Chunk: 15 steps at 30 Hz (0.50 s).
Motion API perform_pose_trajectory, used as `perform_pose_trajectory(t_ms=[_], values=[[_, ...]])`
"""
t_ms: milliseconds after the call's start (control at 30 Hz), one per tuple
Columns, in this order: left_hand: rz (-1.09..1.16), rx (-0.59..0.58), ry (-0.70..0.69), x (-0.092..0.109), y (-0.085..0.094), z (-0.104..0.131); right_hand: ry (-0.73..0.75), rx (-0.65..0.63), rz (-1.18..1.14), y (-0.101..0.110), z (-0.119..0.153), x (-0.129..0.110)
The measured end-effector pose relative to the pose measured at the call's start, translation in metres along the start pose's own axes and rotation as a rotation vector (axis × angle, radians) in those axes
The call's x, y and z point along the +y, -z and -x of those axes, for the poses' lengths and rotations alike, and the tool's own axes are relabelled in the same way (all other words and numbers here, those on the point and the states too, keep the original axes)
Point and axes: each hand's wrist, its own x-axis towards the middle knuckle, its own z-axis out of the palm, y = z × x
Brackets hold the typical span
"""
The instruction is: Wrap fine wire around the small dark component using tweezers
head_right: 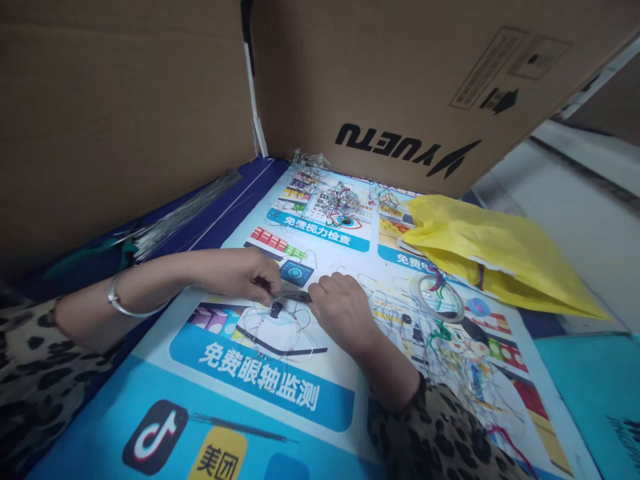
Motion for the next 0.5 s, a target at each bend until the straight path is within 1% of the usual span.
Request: perform_pose_trajectory(t_ms=[200, 333, 500], values=[[0.045, 0.031, 0.035, -0.0031, -0.0056, -0.0047, -0.033, 0.007, 0.001, 0.0002, 0.0002, -0.0010], [0.058, 0.104, 0.083, -0.0035, -0.0062, -0.0046, -0.071, 0.018, 0.011, -0.0005, -0.0004, -0.0023], [0.042, 0.188, 0.082, -0.0022, -0.0062, -0.0027, -0.088, 0.023, 0.026, -0.0007, 0.0009, -0.0034]])
